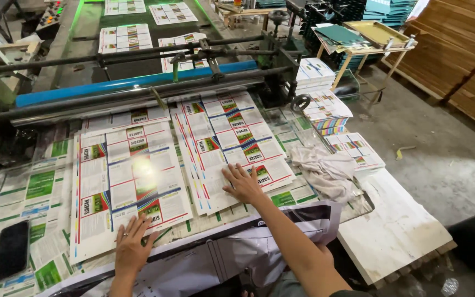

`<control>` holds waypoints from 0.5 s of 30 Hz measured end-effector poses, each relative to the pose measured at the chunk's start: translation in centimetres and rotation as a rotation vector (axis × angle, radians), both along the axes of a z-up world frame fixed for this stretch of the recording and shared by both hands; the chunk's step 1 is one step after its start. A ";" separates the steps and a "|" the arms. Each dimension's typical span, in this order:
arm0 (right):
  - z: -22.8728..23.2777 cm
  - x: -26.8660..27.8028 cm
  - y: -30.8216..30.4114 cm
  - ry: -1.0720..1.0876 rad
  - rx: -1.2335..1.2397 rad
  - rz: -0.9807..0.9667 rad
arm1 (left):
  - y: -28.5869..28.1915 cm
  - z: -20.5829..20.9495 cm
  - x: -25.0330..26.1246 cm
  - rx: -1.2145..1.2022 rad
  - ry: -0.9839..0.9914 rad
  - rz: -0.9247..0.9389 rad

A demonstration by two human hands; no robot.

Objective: The person repeatedly picks up printed paper sheets from a table and stacks them into neat piles. They handle the sheets by hand, aligning edges and smoothing the stacks as they build them up.

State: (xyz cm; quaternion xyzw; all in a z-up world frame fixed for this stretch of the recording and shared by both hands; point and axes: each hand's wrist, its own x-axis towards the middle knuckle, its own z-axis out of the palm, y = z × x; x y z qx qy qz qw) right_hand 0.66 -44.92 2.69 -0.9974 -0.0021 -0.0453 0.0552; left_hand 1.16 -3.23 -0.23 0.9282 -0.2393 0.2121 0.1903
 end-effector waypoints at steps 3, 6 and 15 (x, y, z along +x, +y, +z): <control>0.5 1.9 -2.0 0.006 0.005 0.035 | 0.1 0.1 -0.1 -0.011 -0.021 -0.015; 0.6 3.6 -10.8 -0.278 0.282 -0.142 | 0.2 0.2 -0.2 -0.007 -0.022 -0.017; 12.3 3.1 -38.4 -0.046 0.711 -0.636 | -0.7 1.4 -0.6 0.026 -0.029 -0.025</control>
